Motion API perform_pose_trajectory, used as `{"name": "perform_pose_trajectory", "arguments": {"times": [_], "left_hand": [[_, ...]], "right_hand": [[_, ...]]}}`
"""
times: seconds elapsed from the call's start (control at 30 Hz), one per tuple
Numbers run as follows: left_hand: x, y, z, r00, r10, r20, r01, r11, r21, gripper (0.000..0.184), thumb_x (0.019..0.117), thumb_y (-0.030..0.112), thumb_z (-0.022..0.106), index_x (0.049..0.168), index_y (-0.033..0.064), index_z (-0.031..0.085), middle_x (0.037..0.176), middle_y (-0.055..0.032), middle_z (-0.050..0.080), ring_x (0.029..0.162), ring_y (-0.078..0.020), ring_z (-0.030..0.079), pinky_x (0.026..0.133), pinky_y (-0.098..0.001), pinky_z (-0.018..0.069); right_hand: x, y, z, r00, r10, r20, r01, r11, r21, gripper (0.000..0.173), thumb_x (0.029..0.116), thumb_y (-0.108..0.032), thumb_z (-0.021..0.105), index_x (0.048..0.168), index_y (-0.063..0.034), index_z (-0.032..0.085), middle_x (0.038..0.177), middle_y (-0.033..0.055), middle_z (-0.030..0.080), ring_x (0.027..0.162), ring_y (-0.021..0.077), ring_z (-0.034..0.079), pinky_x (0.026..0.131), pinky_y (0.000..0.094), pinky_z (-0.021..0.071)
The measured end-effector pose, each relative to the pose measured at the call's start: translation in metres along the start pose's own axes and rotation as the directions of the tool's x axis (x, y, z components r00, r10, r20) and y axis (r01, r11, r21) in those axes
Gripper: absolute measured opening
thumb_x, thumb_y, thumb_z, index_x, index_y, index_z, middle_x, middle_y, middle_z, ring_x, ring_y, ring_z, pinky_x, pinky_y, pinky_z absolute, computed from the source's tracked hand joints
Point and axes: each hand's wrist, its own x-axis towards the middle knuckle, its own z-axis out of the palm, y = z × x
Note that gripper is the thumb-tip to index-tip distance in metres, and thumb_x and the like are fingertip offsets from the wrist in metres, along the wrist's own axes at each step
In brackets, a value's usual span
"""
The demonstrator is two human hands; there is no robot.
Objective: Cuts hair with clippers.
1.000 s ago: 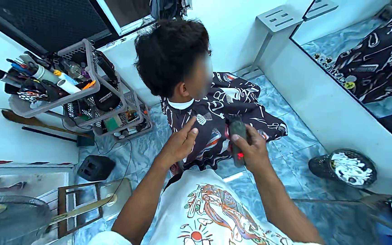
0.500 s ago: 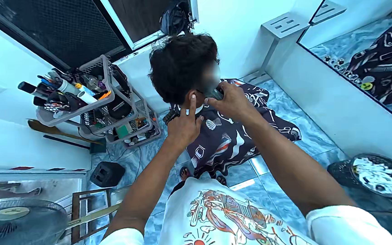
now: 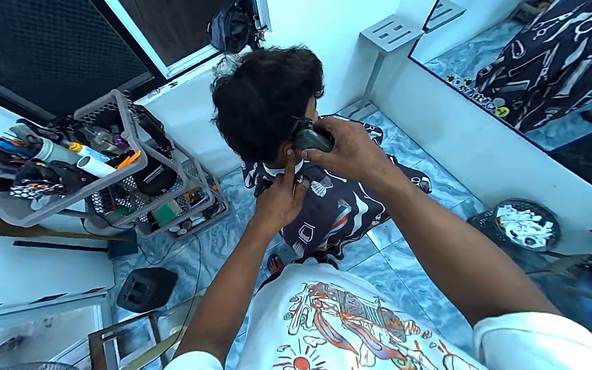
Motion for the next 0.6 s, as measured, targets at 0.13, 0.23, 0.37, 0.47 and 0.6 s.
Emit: {"name": "perform_pose_trajectory", "arguments": {"times": [0.13,0.23,0.37,0.47,0.6], "left_hand": [[0.004,-0.006,0.000,0.999,0.039,0.033,-0.038,0.998,-0.045,0.075,0.1080,0.053,0.040,0.168,0.0288,0.000,0.126,-0.0154,0.067,0.096,-0.0340,0.072,0.077,-0.0602,0.0591],[0.006,-0.009,0.000,0.997,0.066,0.044,-0.063,0.996,-0.069,0.070,0.1081,0.052,0.040,0.167,0.0229,0.015,0.126,-0.0154,0.067,0.099,-0.0345,0.072,0.079,-0.0609,0.0586],[0.010,-0.015,0.001,0.994,0.092,0.056,-0.088,0.994,-0.071,0.074,0.1077,0.054,0.040,0.168,0.0283,0.005,0.121,-0.0133,0.070,0.093,-0.0320,0.073,0.074,-0.0582,0.0600],[0.012,-0.019,0.002,0.992,0.105,0.072,-0.099,0.992,-0.074,0.077,0.1074,0.054,0.040,0.167,0.0303,-0.002,0.118,-0.0120,0.070,0.089,-0.0308,0.073,0.073,-0.0572,0.0600],[0.013,-0.021,0.003,0.991,0.105,0.079,-0.097,0.990,-0.102,0.074,0.1073,0.055,0.039,0.167,0.0236,0.010,0.124,-0.0136,0.069,0.097,-0.0327,0.072,0.080,-0.0595,0.0584]], "right_hand": [[-0.004,-0.009,-0.003,0.995,0.099,-0.019,-0.101,0.989,-0.105,0.046,0.0891,-0.042,0.073,0.119,-0.0079,0.067,0.108,0.0115,0.069,0.099,0.0277,0.068,0.085,0.0541,0.0564],[-0.005,-0.016,-0.002,0.999,0.022,-0.032,-0.024,0.999,-0.044,0.052,0.0888,-0.045,0.075,0.126,-0.0084,0.066,0.112,0.0093,0.070,0.101,0.0225,0.069,0.090,0.0475,0.0575],[-0.010,-0.019,-0.002,0.993,0.116,-0.036,-0.119,0.988,-0.102,0.045,0.0889,-0.039,0.074,0.122,-0.0097,0.067,0.110,0.0095,0.069,0.099,0.0245,0.068,0.086,0.0503,0.0572],[-0.011,-0.024,-0.002,0.983,0.177,-0.053,-0.182,0.977,-0.113,0.047,0.0886,-0.041,0.074,0.122,-0.0089,0.067,0.109,0.0101,0.068,0.099,0.0256,0.068,0.084,0.0514,0.0571],[-0.006,-0.028,-0.002,0.997,0.050,-0.059,-0.047,0.998,0.051,0.052,0.0883,-0.046,0.076,0.125,-0.0109,0.068,0.107,0.0042,0.072,0.093,0.0140,0.070,0.086,0.0405,0.0598]]}}
